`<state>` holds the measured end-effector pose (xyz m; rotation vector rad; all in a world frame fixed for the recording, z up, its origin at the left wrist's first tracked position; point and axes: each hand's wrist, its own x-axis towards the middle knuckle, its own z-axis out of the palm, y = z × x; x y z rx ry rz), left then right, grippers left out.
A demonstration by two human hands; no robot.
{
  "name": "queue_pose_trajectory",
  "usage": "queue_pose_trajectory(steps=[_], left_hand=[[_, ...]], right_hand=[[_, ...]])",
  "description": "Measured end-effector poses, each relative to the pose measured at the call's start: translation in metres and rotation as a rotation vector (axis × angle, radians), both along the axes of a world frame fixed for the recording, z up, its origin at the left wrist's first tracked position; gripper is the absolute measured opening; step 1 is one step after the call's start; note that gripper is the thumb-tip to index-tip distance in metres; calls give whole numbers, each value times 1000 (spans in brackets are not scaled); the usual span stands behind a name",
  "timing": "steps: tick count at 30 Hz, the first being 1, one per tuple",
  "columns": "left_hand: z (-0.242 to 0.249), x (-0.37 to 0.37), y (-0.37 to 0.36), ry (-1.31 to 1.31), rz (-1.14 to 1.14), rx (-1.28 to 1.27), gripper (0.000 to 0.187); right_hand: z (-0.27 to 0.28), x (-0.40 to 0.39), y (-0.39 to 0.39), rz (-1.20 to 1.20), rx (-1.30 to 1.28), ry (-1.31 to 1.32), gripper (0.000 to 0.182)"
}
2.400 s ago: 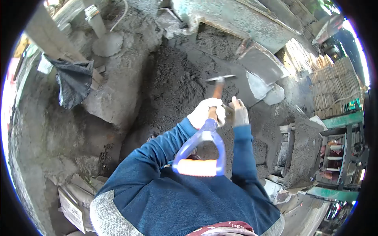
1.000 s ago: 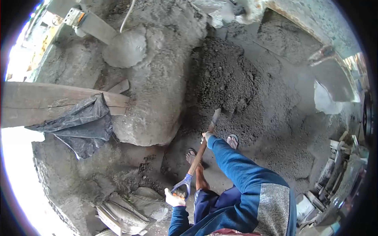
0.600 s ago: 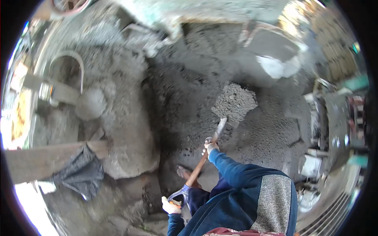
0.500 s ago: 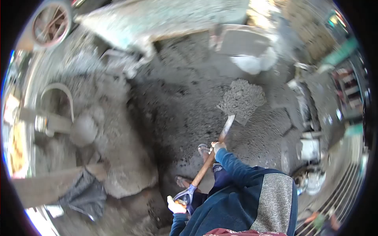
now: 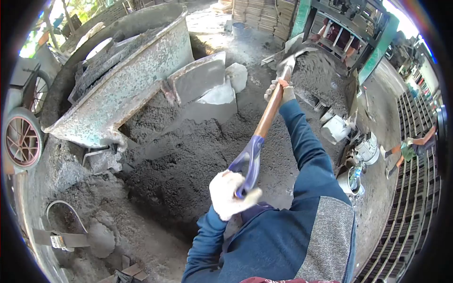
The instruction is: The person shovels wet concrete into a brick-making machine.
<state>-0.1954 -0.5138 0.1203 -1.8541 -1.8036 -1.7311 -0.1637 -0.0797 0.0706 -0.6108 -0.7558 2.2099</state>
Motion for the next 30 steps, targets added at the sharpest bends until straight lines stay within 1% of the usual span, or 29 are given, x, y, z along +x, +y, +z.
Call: queue_pose_trajectory(steps=[1, 2, 3, 4, 5, 6, 7, 8, 9, 10, 11, 12, 13, 14, 15, 16, 17, 18, 19, 20, 21, 22, 23, 24, 25, 27, 28, 29, 30], left_hand=[[-9, 9, -10, 17, 43, 79, 34], [-30, 10, -27, -70, -20, 45, 36], [-44, 29, -46, -524, 55, -12, 31], [-58, 46, -67, -982, 153, -45, 34], [-96, 50, -87, -1184, 304, 88, 32], [-152, 51, -106, -1375, 459, 243, 33], [-209, 54, -130, -1716, 638, 432, 37], [-227, 67, -166, -1938, 507, 366, 44], [-261, 90, -194, -1993, 700, 374, 51], [-291, 122, -221, -2046, 887, 373, 59], [-296, 163, -250, -2155, 855, 549, 58], [-299, 213, -282, -2247, 812, 727, 57], [-314, 284, -324, -2260, 1000, 754, 53], [-325, 351, -331, -1606, 1740, 503, 36], [-332, 414, -337, -944, 2502, -141, 29], [-320, 424, -343, -1187, 2662, -68, 28], [-298, 403, -348, -1816, 2375, 338, 26], [-293, 384, -350, -1883, 2313, 414, 25], [-294, 365, -351, -1899, 2285, 437, 24], [-298, 343, -353, -1879, 2272, 431, 24], [-304, 321, -353, -1854, 2256, 405, 23], [-311, 298, -352, -1815, 2235, 391, 23], [-318, 276, -347, -1797, 2200, 375, 24], [-325, 249, -339, -1775, 2156, 367, 24], [-332, 225, -330, -1753, 2101, 370, 25], [-341, 182, -312, -1716, 1990, 375, 27], [-343, 168, -305, -1747, 1939, 406, 29], [-346, 158, -297, -1802, 1890, 438, 30], [-348, 153, -292, -1849, 1861, 470, 32]], right_hand=[[12, 4, -21, 40, 19, 12, 26], [16, 2, -42, 95, 29, 17, 28], [8, -7, -59, 71, 0, -12, 28], [-13, -21, -74, 82, 8, -63, 28], [-44, -36, -89, 106, 18, -116, 28], [-80, -52, -106, 135, 33, -170, 28], [-127, -65, -130, 237, -33, -267, 29], [-185, -86, -149, 383, -132, -516, 31], [-224, -83, -209, 373, -97, -560, 32], [-291, -74, -260, 444, -30, -664, 30], [-359, -66, -311, 518, 37, -763, 29], [-407, -44, -372, 632, 20, -844, 26], [-441, -1, -441, 800, -54, -915, 23], [-458, 46, -504, 974, -148, -973, 20], [-466, 99, -560, 1144, -253, -1003, 18], [-460, 148, -606, 1296, -357, -1019, 16], [-451, 193, -646, 1430, -458, -1031, 15], [-434, 234, -682, 1534, -563, -1053, 14], [-400, 243, -706, 1558, -655, -1179, 15], [-385, 252, -724, 1555, -802, -1214, 15], [-378, 252, -738, 1566, -879, -1234, 18], [-363, 228, -734, 1525, -947, -1214, 21], [-373, 201, -739, 1541, -852, -1270, 20], [-432, 185, -737, 1581, -547, -986, 21], [-471, 138, -711, 1559, -475, -943, 19], [-567, -9, -616, 1412, -498, -1014, 19], [-579, -87, -562, 1318, -524, -1086, 21], [-584, -129, -526, 1230, -566, -1125, 23], [-611, -135, -516, 1244, -545, -981, 19]])
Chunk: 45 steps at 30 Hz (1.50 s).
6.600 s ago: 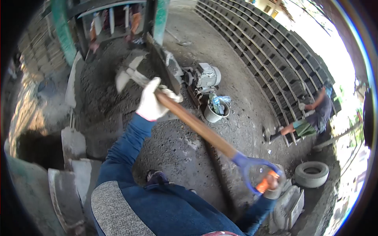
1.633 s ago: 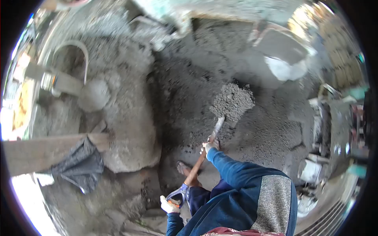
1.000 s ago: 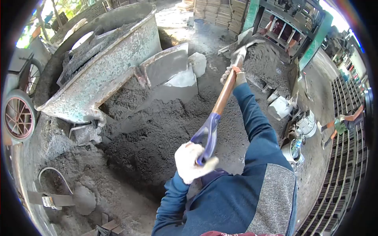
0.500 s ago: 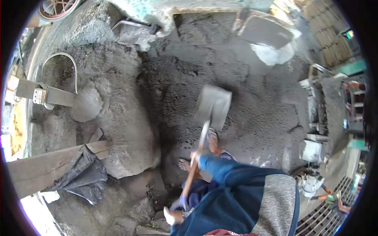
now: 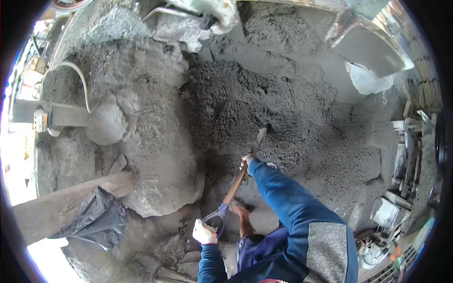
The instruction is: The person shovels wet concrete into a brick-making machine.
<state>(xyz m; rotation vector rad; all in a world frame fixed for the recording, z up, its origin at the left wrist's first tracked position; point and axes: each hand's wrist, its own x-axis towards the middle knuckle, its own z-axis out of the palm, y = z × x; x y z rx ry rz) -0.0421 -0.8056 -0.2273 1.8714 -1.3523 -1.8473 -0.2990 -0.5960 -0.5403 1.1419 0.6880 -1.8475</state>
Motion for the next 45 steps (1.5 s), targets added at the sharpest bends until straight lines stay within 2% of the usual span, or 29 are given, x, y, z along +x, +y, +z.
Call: queue_pose_trajectory(steps=[1, 2, 4, 7, 10, 12, 15, 18, 19, 21, 22, 23, 24, 25, 27, 28, 30, 31, 32, 33, 34, 35, 36, 38, 39, 40, 42, 43, 45], left_hand=[[3, 11, 6, 6, -25, -74, 34], [0, 19, 12, 26, -64, -140, 36], [1, 40, 19, -22, 44, -42, 41], [7, 59, 19, 25, -9, -102, 40], [16, 73, 11, -14, -103, -18, 49], [20, 73, 13, -39, -125, 143, 56], [22, 64, 29, -26, -168, 364, 60], [36, 26, 58, -70, -284, 540, 54], [34, 8, 66, -23, -366, 634, 49], [52, -46, 93, 57, -542, 585, 46], [70, -76, 111, 97, -632, 560, 45], [94, -105, 130, 290, -783, 532, 39], [119, -138, 159, 381, -774, 518, 36], [166, -167, 197, 463, -740, 410, 46], [231, -205, 235, 768, -1082, 484, 30], [277, -212, 272, 970, -1229, 257, 31], [347, -207, 325, 1179, -1483, 11, 19], [334, -219, 350, 1659, -1512, -472, 23], [351, -217, 372, 1915, -1661, -584, 36], [375, -201, 398, 2163, -1539, -742, 34], [374, -190, 410, 2101, -1898, -747, 34], [362, -177, 421, 1987, -2206, -810, 35], [335, -162, 422, 2041, -2125, -829, 38], [307, -147, 392, 1940, -2253, -959, 39], [291, -143, 365, 1934, -2214, -897, 40], [277, -134, 336, 1910, -2170, -844, 41], [272, -123, 263, 1777, -2119, -512, 33], [264, -111, 219, 1366, -2035, -146, 27], [244, -74, 141, 670, -1608, 494, 16]], right_hand=[[-26, 38, -6, -44, -71, 67, 17], [-16, 46, -11, -85, 50, -29, 16], [19, 53, -3, -72, 199, -47, 14], [45, 72, 3, -125, 188, -59, 13], [81, 98, 37, -229, 214, -63, 11], [129, 110, 69, -346, 275, 5, 10], [150, 118, 134, -439, 422, -51, 13], [206, 128, 210, -619, 511, 80, 14], [255, 120, 235, -718, 494, 115, 14], [342, 104, 283, -904, 451, 238, 9], [333, 98, 322, -893, 333, 452, 10], [418, 80, 336, -970, 449, 384, 13], [453, 73, 365, -1044, 430, 496, 11], [489, 66, 393, -1117, 400, 612, 13], [539, 56, 456, -1213, 305, 917, 14], [588, 58, 469, -1294, 500, 945, 15], [616, 65, 530, -1461, 502, 913, 17], [634, 86, 549, -1379, 529, 978, 13], [622, 99, 582, -1422, 527, 1009, 11], [608, 119, 606, -1382, 461, 1076, 12], [620, 143, 591, -1446, 669, 889, 16], [598, 160, 595, -1437, 815, 893, 20], [562, 174, 614, -1357, 845, 832, 19], [559, 188, 566, -1400, 900, 736, 19], [562, 194, 535, -1342, 901, 759, 20], [562, 201, 508, -1259, 751, 806, 21], [585, 194, 428, -1193, 702, 882, 19], [580, 182, 406, -1153, 624, 903, 21], [550, 154, 363, -1051, 525, 913, 24]])
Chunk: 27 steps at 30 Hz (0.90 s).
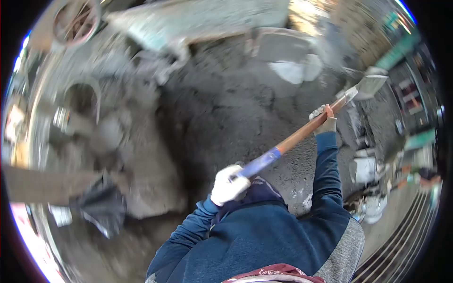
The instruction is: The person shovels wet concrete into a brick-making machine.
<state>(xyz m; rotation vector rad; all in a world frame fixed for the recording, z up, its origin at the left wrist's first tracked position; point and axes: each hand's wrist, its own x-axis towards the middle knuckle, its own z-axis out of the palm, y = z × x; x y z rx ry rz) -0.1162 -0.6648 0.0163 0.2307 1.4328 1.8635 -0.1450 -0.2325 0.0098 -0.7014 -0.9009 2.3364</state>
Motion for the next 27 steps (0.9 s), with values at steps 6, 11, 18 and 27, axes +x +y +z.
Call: queue_pose_trajectory(steps=[6, 11, 18, 27], left_hand=[[-141, 108, -140, -668, 1097, 151, 49], [-191, 405, -211, -745, 1538, -441, 37], [-200, 416, -186, -1016, 2093, -604, 30], [-257, 258, -153, -957, 2051, -158, 48]], right_hand=[[-226, -85, -200, 466, -129, -496, 24], [-422, 127, -462, 964, -386, -912, 14], [-369, 345, -585, 1529, -369, -1428, 17], [-596, -12, -547, 1334, -115, -1043, 13]])
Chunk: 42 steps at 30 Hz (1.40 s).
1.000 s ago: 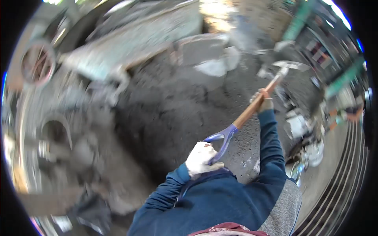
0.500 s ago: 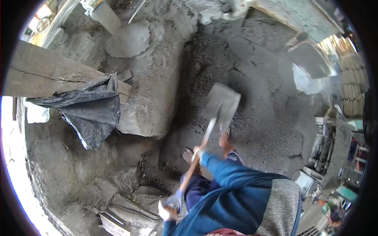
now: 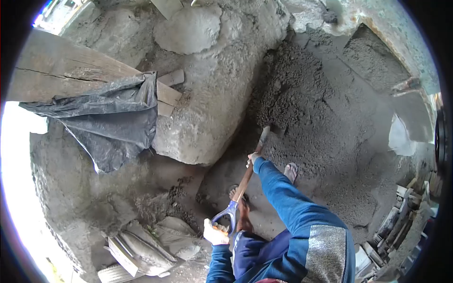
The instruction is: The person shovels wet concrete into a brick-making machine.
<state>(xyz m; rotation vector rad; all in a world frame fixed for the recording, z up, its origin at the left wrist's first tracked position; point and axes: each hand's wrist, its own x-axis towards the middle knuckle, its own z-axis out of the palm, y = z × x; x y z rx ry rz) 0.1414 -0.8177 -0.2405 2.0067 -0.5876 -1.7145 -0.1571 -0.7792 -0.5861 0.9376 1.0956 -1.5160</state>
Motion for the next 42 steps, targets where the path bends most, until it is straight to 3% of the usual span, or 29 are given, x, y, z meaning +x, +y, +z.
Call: queue_pose_trajectory(steps=[4, 6, 9, 10, 12, 14, 16, 18, 21, 23, 24, 25, 27, 28, 31, 32, 33, 34, 35, 36, 37, 38, 39, 40, 41, 42], left_hand=[[-6, 33, 20, -34, 82, -3, 41], [-47, 89, 19, -123, -74, -145, 41], [-4, 80, 19, -63, -69, -109, 38], [-19, 96, 13, -102, -106, -156, 37], [16, 94, 6, -51, -268, -55, 38], [-8, 110, -13, 52, -424, -146, 32], [15, 59, -1, 45, -422, -75, 43], [64, 6, 12, 135, -672, 151, 47], [29, -70, 40, 192, -767, 246, 53], [37, -149, 80, 217, -969, 352, 60], [49, -189, 105, 219, -1032, 343, 60], [84, -233, 139, 295, -1171, 224, 58], [147, -309, 206, 535, -1287, 61, 48], [177, -343, 233, 656, -1351, 39, 46], [305, -405, 329, 994, -1531, -191, 38], [339, -418, 357, 1153, -1598, -378, 30], [362, -431, 385, 1347, -1586, -435, 23], [387, -429, 408, 1467, -1673, -804, 16], [412, -428, 432, 1579, -1655, -1186, 17], [434, -424, 458, 1841, -1573, -1506, 20], [455, -417, 486, 2230, -1270, -1730, 23], [466, -400, 499, 2291, -1361, -1823, 28], [457, -387, 517, 2460, -1462, -1709, 33], [438, -379, 526, 2507, -1716, -1819, 35], [414, -366, 529, 2302, -2165, -1928, 35], [376, -352, 529, 2154, -2299, -2000, 35]], right_hand=[[17, 34, 29, -89, -34, -31, 12], [36, 48, 48, -149, -54, -52, 13], [61, 68, 85, -275, -82, -64, 13], [71, 75, 98, -325, -82, -66, 13], [97, 87, 125, -457, -69, -71, 18], [88, 100, 166, -575, -116, -104, 14], [160, 85, 209, -586, 78, -56, 14], [169, 71, 266, -807, 41, -66, 15], [211, 50, 368, -1272, -110, -55, 13], [239, 11, 440, -1141, 2, 268, 18], [338, -14, 459, -1246, 187, 265, 20], [355, -25, 499, -1101, 18, 672, 21], [436, -63, 571, -1447, -104, 637, 17], [500, -83, 599, -1500, 50, 623, 11], [599, -113, 706, -1600, -138, 1042, 11], [626, -125, 743, -1770, 61, 1130, 8], [656, -118, 775, -1706, -56, 1271, 6], [703, -97, 784, -1746, -75, 1232, 8], [686, -100, 850, -1728, -21, 1346, 13], [718, -68, 850, -1723, 10, 1375, 11], [729, -42, 865, -1826, 163, 1273, 17], [699, -21, 904, -1750, -18, 1418, 25], [702, 11, 889, -1815, 12, 1336, 27], [669, 34, 904, -1794, -60, 1425, 28], [671, 54, 878, -1926, 237, 1237, 26], [652, 66, 878, -2002, 328, 1015, 23]])
